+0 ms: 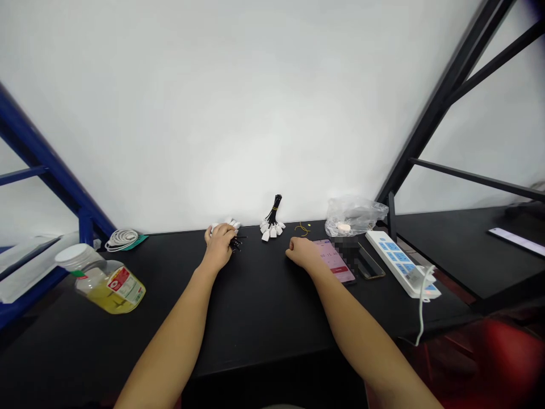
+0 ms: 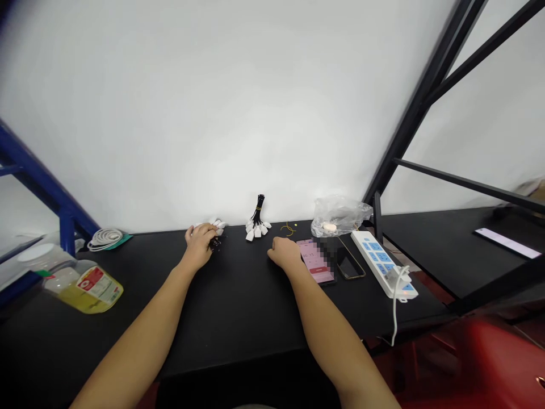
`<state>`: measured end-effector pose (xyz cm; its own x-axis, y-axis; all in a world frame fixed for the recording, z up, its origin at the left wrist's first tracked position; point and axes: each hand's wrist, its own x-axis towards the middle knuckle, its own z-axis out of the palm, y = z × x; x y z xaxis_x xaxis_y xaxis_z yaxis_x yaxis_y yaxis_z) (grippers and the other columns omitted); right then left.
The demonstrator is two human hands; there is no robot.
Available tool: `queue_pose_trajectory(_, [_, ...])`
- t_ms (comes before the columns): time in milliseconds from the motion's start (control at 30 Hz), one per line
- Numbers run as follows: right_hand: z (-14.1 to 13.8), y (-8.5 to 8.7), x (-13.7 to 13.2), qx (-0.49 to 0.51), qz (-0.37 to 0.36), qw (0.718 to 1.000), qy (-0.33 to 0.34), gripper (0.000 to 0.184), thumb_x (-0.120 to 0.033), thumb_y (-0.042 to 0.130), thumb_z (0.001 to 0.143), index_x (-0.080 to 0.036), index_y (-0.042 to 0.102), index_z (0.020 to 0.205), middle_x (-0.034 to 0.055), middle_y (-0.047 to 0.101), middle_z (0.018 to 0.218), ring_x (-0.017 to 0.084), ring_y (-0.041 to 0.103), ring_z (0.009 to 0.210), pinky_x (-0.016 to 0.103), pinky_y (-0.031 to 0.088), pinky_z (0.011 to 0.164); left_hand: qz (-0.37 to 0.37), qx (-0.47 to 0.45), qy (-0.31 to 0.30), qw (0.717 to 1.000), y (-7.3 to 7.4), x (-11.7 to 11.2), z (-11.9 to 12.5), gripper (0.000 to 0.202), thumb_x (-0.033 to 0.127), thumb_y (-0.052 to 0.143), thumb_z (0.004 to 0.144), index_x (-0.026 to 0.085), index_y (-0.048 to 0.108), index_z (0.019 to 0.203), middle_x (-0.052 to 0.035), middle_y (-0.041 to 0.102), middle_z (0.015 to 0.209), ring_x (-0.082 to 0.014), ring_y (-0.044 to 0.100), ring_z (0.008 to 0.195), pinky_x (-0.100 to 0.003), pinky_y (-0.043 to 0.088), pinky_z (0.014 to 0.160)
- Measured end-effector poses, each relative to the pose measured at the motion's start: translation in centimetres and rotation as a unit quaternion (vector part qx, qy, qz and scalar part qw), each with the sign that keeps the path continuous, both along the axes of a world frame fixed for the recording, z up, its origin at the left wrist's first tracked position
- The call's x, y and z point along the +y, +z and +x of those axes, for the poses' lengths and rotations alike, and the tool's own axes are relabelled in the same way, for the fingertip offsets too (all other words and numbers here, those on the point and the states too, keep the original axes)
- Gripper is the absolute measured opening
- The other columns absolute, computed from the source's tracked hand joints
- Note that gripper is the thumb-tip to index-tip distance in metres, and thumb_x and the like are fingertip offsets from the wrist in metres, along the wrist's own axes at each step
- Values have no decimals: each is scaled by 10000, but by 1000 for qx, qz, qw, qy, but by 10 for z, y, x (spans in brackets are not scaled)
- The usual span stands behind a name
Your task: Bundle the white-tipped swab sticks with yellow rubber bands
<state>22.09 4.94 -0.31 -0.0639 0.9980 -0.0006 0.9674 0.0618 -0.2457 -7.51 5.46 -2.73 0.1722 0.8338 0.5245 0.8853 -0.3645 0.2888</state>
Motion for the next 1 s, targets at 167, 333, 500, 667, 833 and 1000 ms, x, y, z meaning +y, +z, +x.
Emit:
queue_pose_trajectory(167, [2,0,-2,28,8,1000,-8,106,-266,620,797,-211,675,869,80,731,921,238,679,846,285,407,658,-60,48,-7,997,-4,1,-11,226,99,552,783,262,701,831,-70,608,1346,-321,425,1341,-599,182,1156])
queue_pose_trajectory(333, [4,5,6,121,38,992,-12,204,-392,649,833,-212,688,921,51,730,905,210,670,837,271,399,662,-195,76,-23,978,-9,0,-20,384,7,509,678,261,735,856,-60,538,1482,-341,364,1439,-649,160,1162])
queue_pose_trajectory(500, [-8,17,47,252,82,964,2,391,-461,630,847,-170,664,1106,40,710,871,184,655,810,256,420,686,-255,31,-18,966,-2,-2,-27,525,25,548,637,315,765,1017,-76,516,1508,-388,346,1462,-719,74,1145])
queue_pose_trajectory(667, [-29,24,90,311,123,942,6,504,-463,611,837,-148,591,1231,5,654,798,171,606,742,257,422,685,-308,-14,-45,950,14,-9,-30,580,232,802,562,350,742,1127,-99,464,1545,-459,294,1468,-722,124,1138])
queue_pose_trajectory(833, [-44,27,85,302,139,942,51,251,-415,559,859,-181,609,932,-29,552,700,161,532,683,262,389,653,-287,-76,-13,955,26,-12,-21,480,591,854,542,275,764,894,-128,612,1385,-472,383,1404,-693,152,1147])
queue_pose_trajectory(1000, [-55,40,31,381,167,897,149,315,-509,595,868,-195,571,850,-45,514,657,134,488,610,244,394,598,-57,-214,-10,975,35,-24,30,600,508,793,726,222,625,1225,-147,540,1438,-352,407,1400,-546,185,1201])
